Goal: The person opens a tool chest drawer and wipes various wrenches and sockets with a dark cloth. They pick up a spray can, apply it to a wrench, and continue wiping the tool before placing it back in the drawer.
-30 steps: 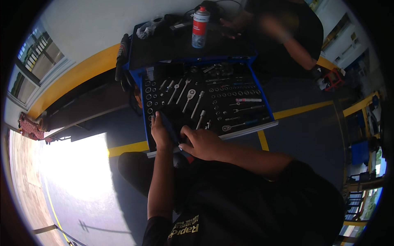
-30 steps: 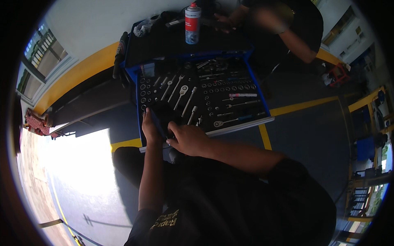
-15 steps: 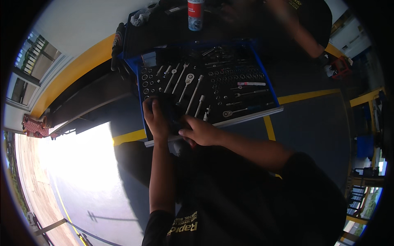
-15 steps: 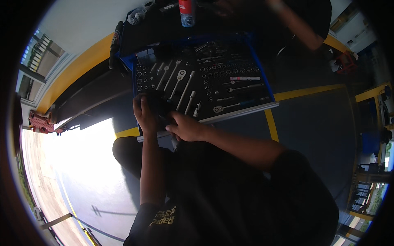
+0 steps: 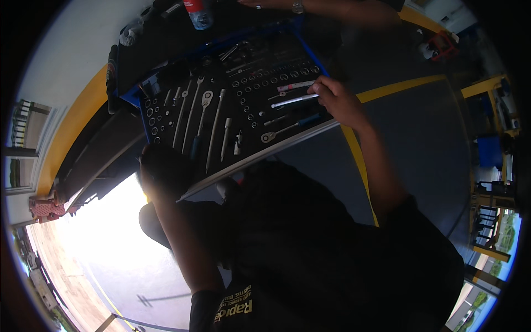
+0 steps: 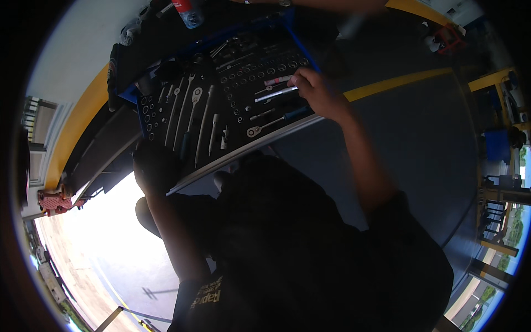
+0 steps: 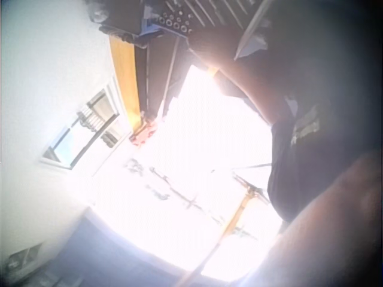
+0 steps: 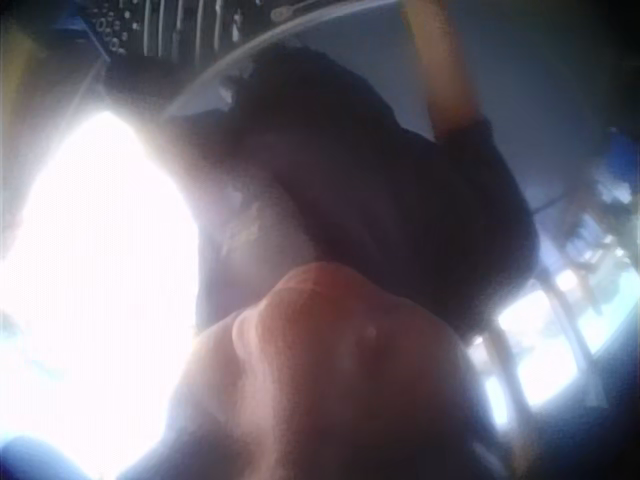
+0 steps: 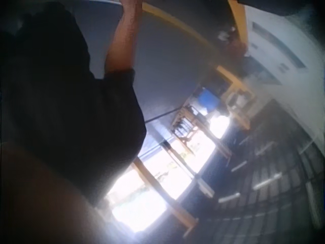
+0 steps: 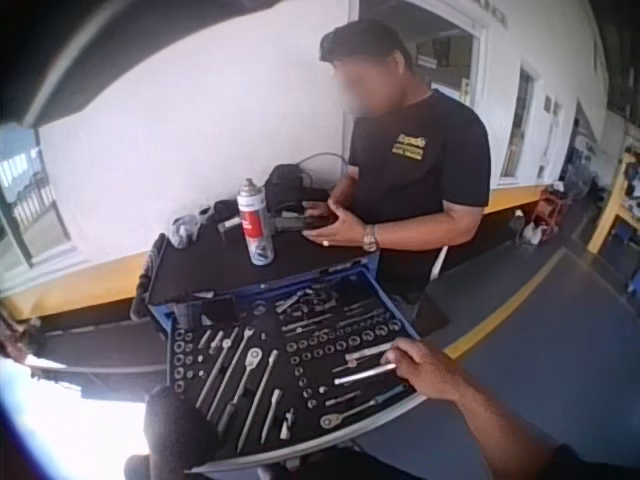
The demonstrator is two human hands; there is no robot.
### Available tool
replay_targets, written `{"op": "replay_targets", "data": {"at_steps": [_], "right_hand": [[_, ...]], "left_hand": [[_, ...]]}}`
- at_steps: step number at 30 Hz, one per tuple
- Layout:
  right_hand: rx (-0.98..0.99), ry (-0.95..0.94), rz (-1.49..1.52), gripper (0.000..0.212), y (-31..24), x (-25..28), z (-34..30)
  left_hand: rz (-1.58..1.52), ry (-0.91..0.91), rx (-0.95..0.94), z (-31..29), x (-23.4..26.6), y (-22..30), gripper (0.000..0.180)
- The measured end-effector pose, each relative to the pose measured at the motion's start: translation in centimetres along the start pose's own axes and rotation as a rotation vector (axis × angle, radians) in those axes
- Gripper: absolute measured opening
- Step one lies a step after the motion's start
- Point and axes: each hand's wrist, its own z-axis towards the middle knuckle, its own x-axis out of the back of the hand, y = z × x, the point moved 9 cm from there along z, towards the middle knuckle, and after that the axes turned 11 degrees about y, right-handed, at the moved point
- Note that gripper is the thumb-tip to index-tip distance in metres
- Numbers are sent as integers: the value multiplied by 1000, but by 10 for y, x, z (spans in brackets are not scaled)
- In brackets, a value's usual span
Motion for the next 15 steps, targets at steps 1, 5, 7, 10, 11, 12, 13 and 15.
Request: {"op": "replay_targets", "data": {"at_steps": [1,5,7,10,11,12,13,15], "right_hand": [[-26,61,-67,35,18,19,5],[-125,83,-134,38,49,48,8],[-182,68,-171,38,61,51,11],[-50,300,-289,38,58,70,19],[-91,272,-328,38,60,70,22],[-132,245,-368,39,61,71,25],[-169,220,-407,40,57,71,27],[-144,247,-415,40,50,73,27]], "left_hand": [[122,-116,-96,11,10,11,28],[206,-148,-217,10,11,28,23],[204,-147,-181,12,8,27,23],[193,-190,-147,15,8,30,22],[191,-212,-138,16,9,30,22],[193,-225,-121,17,9,29,22],[195,-234,-101,17,11,27,22],[203,-196,-119,14,10,25,21]]}}
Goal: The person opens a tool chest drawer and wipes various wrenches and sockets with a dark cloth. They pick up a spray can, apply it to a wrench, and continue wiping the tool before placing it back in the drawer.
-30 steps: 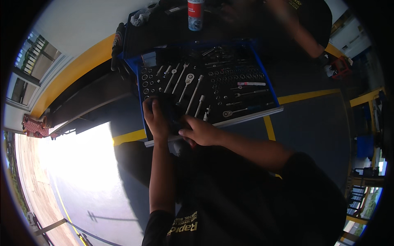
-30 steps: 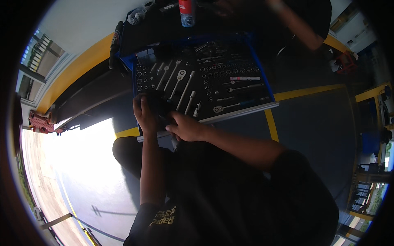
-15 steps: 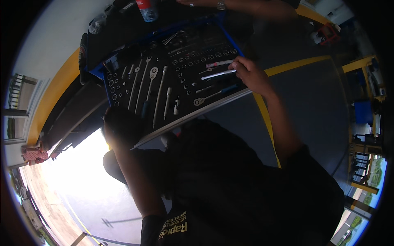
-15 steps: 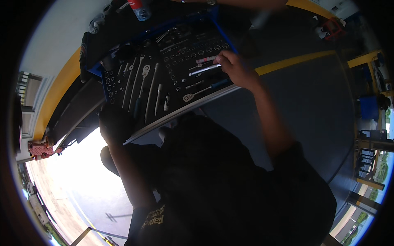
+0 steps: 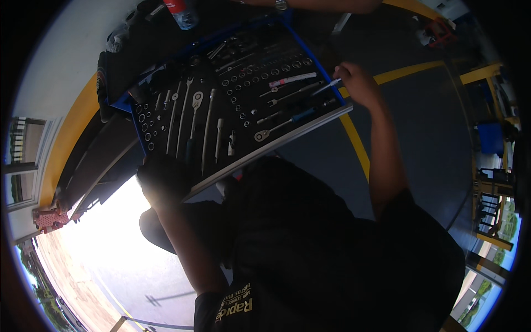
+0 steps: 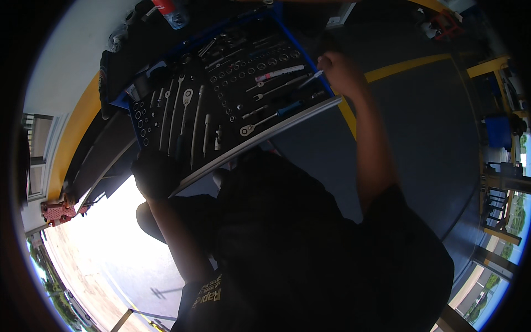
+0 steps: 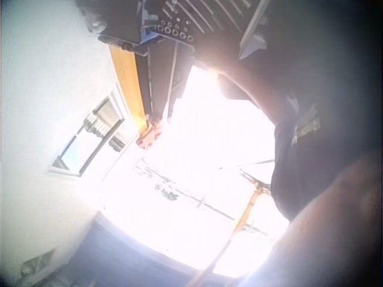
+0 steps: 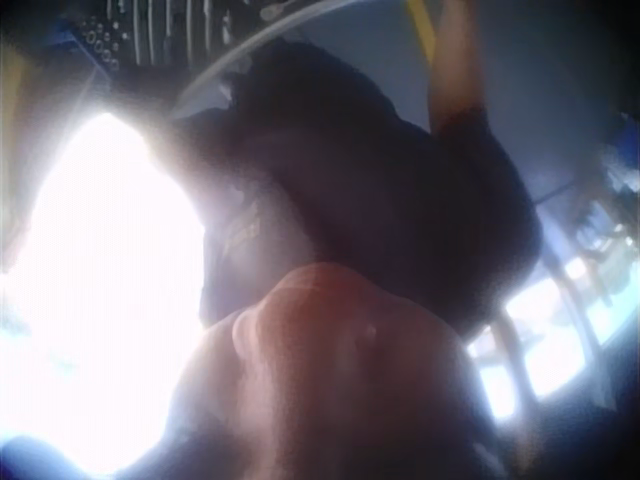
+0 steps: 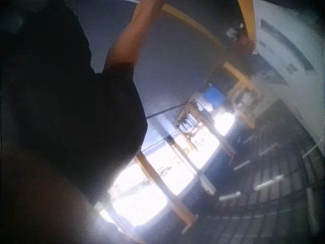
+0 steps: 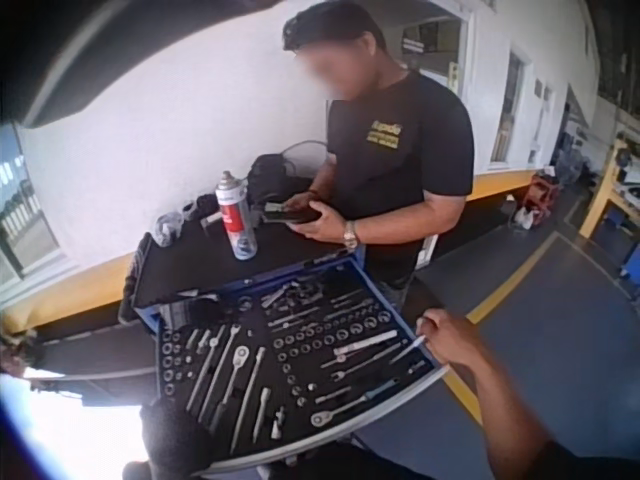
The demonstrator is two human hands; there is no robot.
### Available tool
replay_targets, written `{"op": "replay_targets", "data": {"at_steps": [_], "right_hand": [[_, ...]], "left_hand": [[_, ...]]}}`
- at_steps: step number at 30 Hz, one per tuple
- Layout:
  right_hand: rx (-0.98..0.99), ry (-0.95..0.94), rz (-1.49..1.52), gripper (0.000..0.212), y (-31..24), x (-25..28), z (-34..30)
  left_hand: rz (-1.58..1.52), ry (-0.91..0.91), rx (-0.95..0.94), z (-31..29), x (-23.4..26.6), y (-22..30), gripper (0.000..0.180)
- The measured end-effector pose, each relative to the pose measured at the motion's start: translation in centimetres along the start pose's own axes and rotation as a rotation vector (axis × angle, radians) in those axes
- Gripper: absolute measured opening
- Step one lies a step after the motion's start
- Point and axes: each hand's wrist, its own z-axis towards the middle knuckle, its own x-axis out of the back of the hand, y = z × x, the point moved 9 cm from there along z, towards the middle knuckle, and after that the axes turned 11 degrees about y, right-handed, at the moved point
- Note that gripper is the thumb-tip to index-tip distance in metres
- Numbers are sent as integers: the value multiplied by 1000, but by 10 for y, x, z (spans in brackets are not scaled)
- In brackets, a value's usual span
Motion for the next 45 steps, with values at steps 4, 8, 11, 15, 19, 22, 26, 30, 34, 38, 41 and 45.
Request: {"op": "replay_targets", "data": {"at_steps": [4,8,11,15,19,22,26,30,34,38,41,45], "right_hand": [[15,102,-132,35,-20,17,-3],[188,65,-204,29,-47,-5,-6],[178,68,-178,26,-56,-8,-12],[310,57,-186,24,-67,-22,-11],[445,-31,-239,22,-86,-54,-25],[468,-110,-255,21,-94,-79,-41],[499,-163,-291,20,-102,-99,-57],[476,-164,-219,22,-94,-109,-60],[365,-144,-167,22,-76,-111,-56],[273,-169,-219,22,-69,-124,-48],[182,-350,-149,23,-56,-133,-38],[169,-461,-46,25,-35,-130,-19]], "left_hand": [[40,58,-35,-4,-6,-1,20],[-10,73,25,-7,-13,-8,19],[-99,226,35,-10,-10,-12,17],[-113,255,19,-10,-3,-12,16],[-142,217,20,-8,-1,-14,17],[-148,231,18,-7,1,-13,17],[-107,152,-41,-6,-1,-10,17],[-119,177,54,-21,-32,-17,20],[-15,33,-10,-3,0,-5,21],[7,78,-14,-8,-5,-7,21],[29,157,-17,-11,-4,-11,20],[-7,91,24,-8,-3,-11,19]]}}
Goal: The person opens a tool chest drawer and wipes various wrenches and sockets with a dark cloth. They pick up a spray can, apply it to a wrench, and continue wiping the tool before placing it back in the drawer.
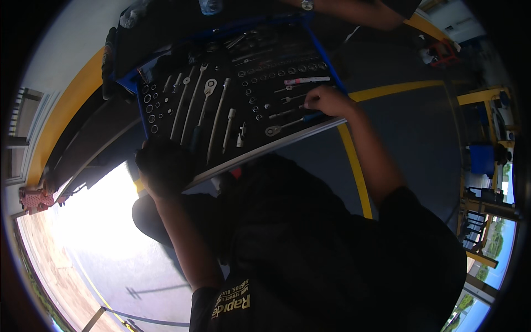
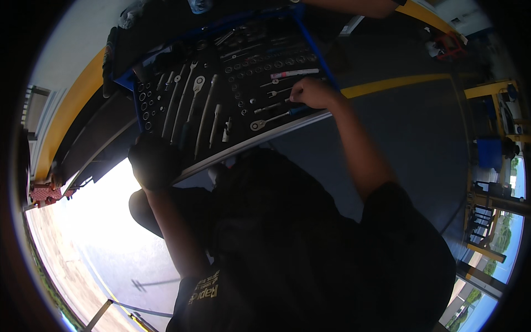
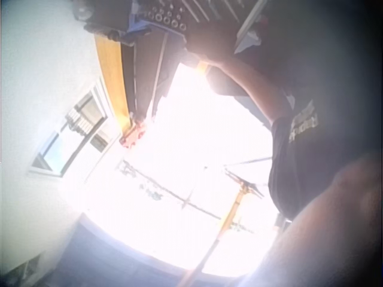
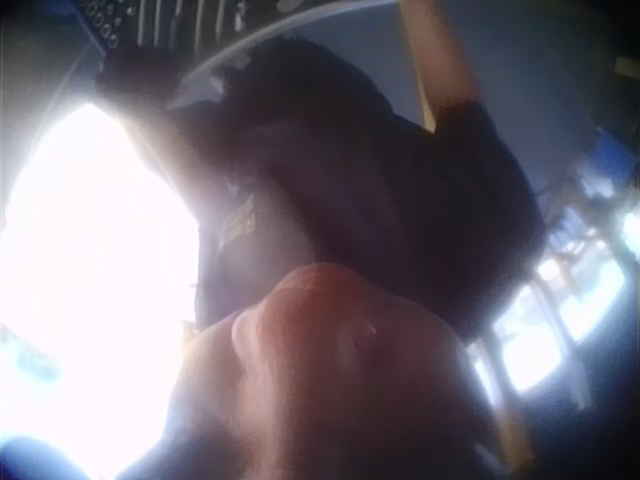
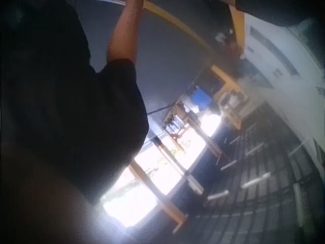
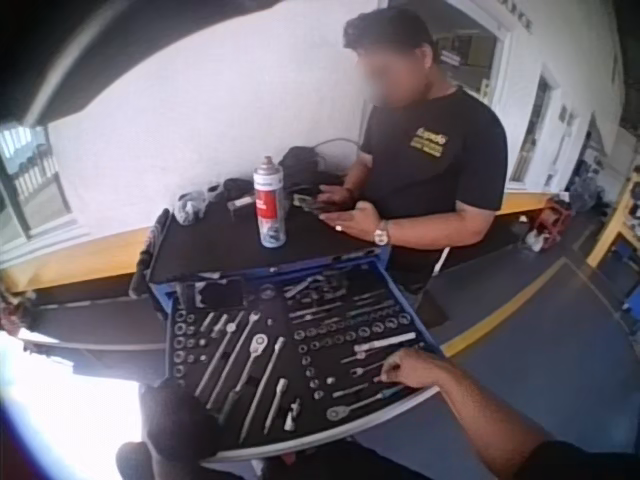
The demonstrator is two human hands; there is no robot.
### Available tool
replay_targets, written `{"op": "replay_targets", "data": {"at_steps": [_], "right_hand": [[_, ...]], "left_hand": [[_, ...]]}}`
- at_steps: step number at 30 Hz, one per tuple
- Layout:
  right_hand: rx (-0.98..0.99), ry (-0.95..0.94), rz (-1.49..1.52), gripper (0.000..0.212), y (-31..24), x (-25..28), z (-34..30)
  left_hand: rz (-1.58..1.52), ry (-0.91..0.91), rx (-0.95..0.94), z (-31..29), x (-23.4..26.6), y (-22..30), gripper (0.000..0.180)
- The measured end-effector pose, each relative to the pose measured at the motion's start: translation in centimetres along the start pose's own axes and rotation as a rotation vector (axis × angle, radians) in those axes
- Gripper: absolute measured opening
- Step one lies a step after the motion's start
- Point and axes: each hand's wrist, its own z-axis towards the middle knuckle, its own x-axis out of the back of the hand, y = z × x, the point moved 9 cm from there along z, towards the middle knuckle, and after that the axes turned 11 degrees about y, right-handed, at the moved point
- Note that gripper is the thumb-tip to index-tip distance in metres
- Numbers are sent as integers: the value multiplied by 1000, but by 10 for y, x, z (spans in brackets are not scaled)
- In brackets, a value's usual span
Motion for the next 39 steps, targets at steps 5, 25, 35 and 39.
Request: {"op": "replay_targets", "data": {"at_steps": [5,25,35,39], "right_hand": [[9,290,-49,30,36,45,6],[268,-75,-469,42,7,41,34],[336,-257,-337,39,22,32,54],[326,-247,-374,32,14,46,41]], "left_hand": [[-34,61,1,6,7,3,21],[-346,207,312,8,65,-2,26],[-374,198,343,0,66,-4,26],[-384,196,342,3,62,-1,28]]}}
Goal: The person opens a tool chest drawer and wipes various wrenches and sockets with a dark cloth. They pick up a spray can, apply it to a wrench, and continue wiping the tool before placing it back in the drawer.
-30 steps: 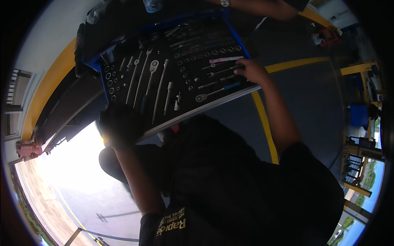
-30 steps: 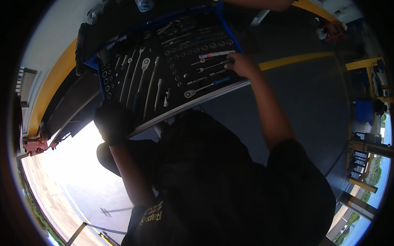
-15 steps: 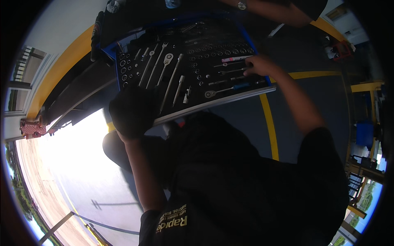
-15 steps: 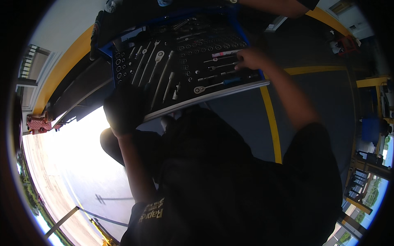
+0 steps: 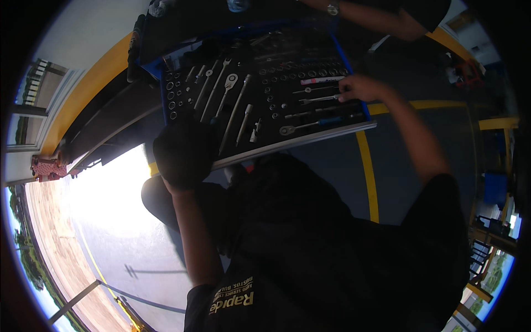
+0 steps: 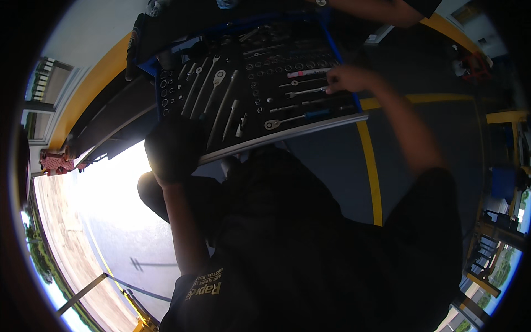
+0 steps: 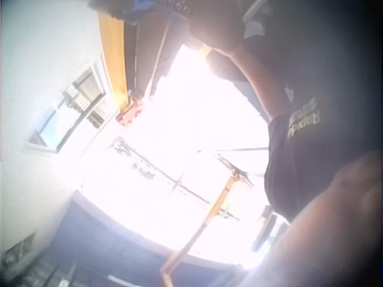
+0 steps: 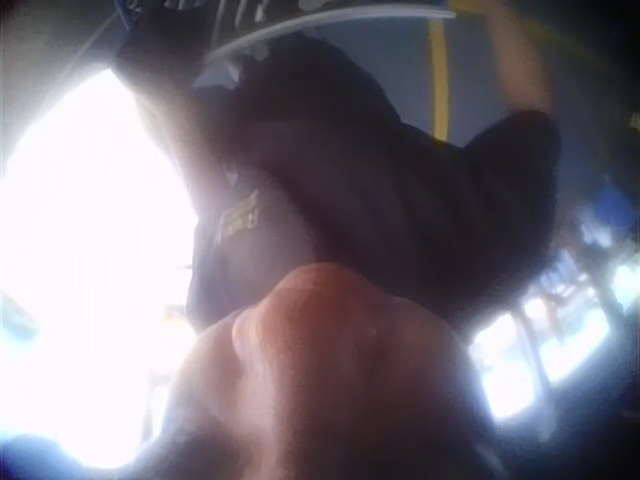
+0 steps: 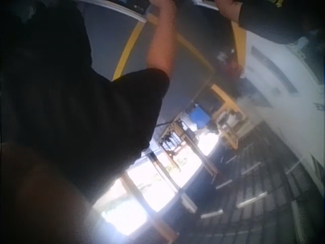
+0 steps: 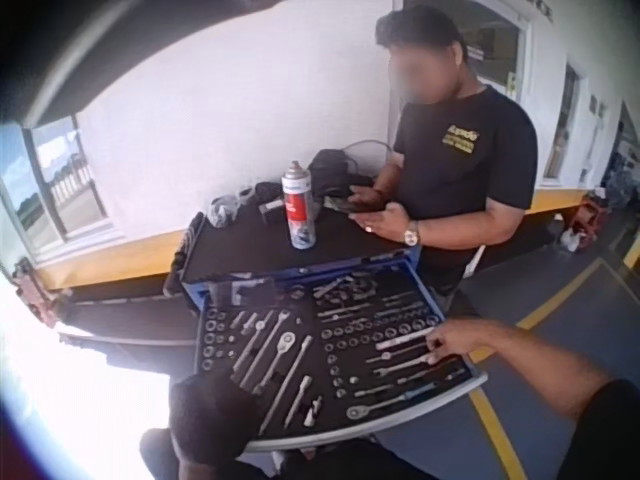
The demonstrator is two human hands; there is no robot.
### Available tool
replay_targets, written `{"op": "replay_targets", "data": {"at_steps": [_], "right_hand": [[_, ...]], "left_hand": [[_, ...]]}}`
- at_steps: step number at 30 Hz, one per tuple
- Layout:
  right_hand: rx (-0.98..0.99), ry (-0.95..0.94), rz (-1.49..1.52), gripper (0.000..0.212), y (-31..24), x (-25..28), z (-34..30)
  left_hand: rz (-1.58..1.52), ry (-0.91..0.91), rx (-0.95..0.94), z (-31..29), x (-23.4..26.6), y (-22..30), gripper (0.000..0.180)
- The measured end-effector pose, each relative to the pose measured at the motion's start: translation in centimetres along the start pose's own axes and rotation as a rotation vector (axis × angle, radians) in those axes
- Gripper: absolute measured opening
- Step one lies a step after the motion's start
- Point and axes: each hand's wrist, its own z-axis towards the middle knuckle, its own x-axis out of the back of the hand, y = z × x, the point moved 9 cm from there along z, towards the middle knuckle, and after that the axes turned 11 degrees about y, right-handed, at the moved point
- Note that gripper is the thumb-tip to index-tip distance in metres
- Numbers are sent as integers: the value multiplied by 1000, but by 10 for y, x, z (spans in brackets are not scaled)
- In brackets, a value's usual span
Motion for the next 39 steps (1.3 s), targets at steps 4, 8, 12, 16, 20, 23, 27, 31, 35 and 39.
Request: {"op": "replay_targets", "data": {"at_steps": [4,8,12,16,20,23,27,31,35,39], "right_hand": [[-82,-95,48,32,-44,34,-27],[-158,-77,-4,31,-67,56,-53],[-63,24,70,33,-107,86,-78],[148,123,652,28,-193,45,-78],[221,297,688,48,-279,-24,-75],[312,403,847,51,-327,-48,-88],[294,221,802,43,-336,-35,-78],[430,68,782,47,-342,-1,-83],[411,-214,1248,50,-330,1,-97],[486,-330,1480,46,-359,0,-96]], "left_hand": [[12,-11,-8,-7,-3,-4,31],[-36,-24,4,-26,-12,-11,34],[-335,-51,137,-55,-30,-12,37],[-1070,-67,522,-64,-51,-4,41],[-1404,-30,1093,-44,-69,-15,43],[-1040,20,1047,-41,-47,-46,41],[-1009,34,1015,-55,-17,-80,36],[-1227,187,850,-65,18,-113,34],[-1568,675,1119,-90,63,-171,38],[-962,630,364,-51,133,-145,43]]}}
